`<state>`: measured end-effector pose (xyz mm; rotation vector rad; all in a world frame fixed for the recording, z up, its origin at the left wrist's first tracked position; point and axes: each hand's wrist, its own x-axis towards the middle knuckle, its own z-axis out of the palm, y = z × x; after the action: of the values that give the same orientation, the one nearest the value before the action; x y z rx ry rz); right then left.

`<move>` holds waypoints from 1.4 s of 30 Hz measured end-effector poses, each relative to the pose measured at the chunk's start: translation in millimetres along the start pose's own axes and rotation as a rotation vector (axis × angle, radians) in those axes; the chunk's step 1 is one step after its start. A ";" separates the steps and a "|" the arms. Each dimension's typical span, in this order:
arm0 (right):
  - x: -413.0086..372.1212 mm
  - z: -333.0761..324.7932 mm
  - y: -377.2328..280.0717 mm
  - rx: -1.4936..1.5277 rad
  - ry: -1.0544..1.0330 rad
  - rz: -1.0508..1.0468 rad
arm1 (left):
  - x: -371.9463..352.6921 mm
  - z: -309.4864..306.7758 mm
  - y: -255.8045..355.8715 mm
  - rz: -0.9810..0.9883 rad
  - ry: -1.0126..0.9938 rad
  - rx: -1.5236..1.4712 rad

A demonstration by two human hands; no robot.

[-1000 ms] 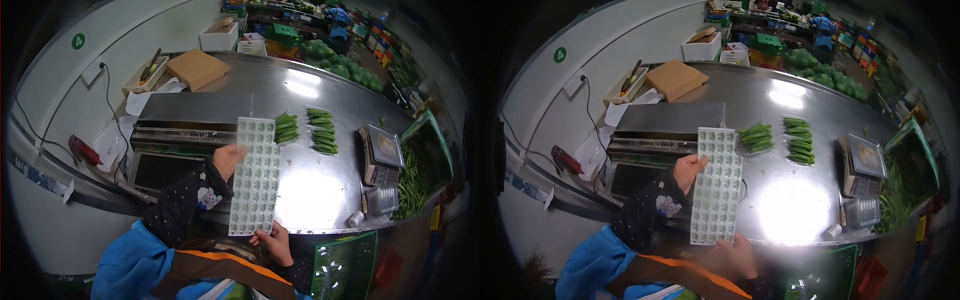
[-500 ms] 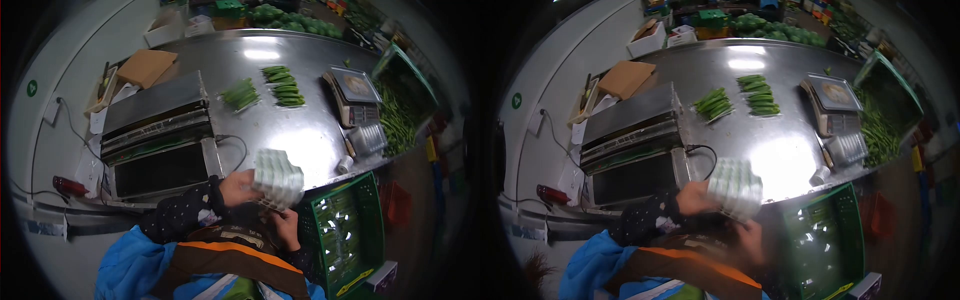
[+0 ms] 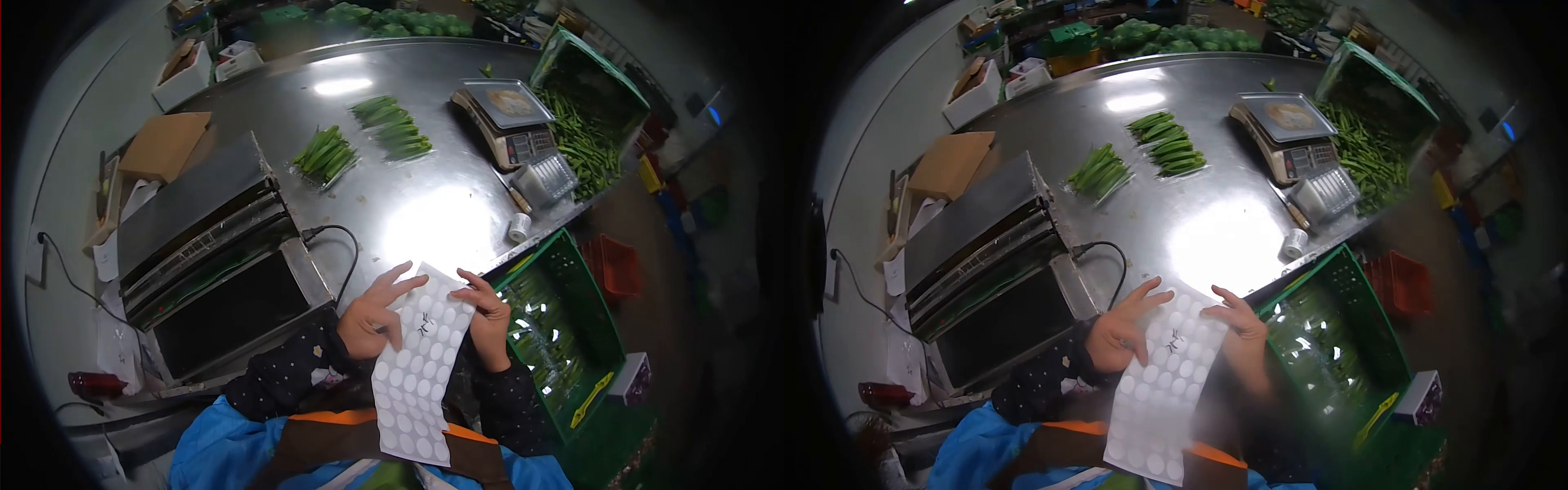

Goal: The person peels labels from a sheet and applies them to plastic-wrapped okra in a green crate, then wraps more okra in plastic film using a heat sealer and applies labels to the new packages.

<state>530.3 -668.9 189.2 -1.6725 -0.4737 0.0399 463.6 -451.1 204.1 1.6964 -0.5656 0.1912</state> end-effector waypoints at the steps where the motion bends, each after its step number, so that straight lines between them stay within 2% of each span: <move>1: -6.7 3.7 -4.8 -0.023 0.019 0.045 | -1.9 -0.9 -3.0 -0.010 0.005 -0.058; 4: -19.9 2.8 0.5 -0.106 -0.008 0.048 | -7.3 -0.9 -12.3 -0.010 0.018 -0.168; 9: -22.0 -2.9 -9.5 -0.022 0.074 0.104 | -10.8 8.0 -20.4 -0.018 0.005 -0.203; 14: -23.4 -20.3 2.5 -0.053 0.077 0.023 | -2.5 17.3 -20.7 0.017 -0.010 -0.122; 17: -19.1 -36.6 10.0 -0.100 0.081 -0.054 | 5.7 29.6 -16.0 -0.025 0.030 -0.100; 20: -12.1 -51.0 0.0 0.058 0.164 -0.019 | 16.5 46.4 -16.8 -0.025 0.030 -0.096; 25: -2.2 -85.3 -0.8 0.059 0.145 -0.029 | 36.6 74.4 -15.9 -0.067 0.023 -0.184; 28: -0.7 -98.5 5.6 -0.085 0.114 -0.060 | 45.2 79.4 -19.1 -0.034 0.046 -0.183; 30: -2.2 -103.6 15.9 -0.251 0.041 -0.172 | 45.6 82.6 -22.6 -0.024 0.075 -0.163; 32: -9.6 -105.4 7.1 -0.187 0.046 -0.149 | 49.5 83.5 -25.4 -0.124 0.110 -0.256; 34: -24.6 -109.9 3.5 -0.017 -0.038 0.314 | 54.4 89.4 -24.8 -0.154 0.170 -0.257; 35: -30.2 -112.5 17.2 0.102 -0.092 0.431 | 56.7 89.2 -30.2 -0.389 0.281 -0.447; 36: -33.7 -109.2 19.5 0.105 -0.093 0.438 | 56.7 89.8 -38.1 -0.628 0.395 -0.636; 37: -37.0 -102.5 20.5 0.196 -0.092 0.444 | 51.0 97.0 -72.1 -0.518 0.481 -0.546; 38: -40.2 -95.5 21.4 0.288 -0.091 0.451 | 52.3 104.5 -91.4 -0.533 0.582 -0.403; 40: -42.8 -85.7 13.4 0.358 -0.125 0.498 | 65.4 103.6 -56.8 -0.691 0.530 -0.282; 42: -43.4 -78.6 4.3 0.452 -0.082 0.480 | 61.4 107.9 -60.0 -0.762 0.547 -0.327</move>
<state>515.1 -757.5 187.6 -1.3054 -0.0989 0.5319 525.0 -564.4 154.9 1.3506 0.4437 0.0017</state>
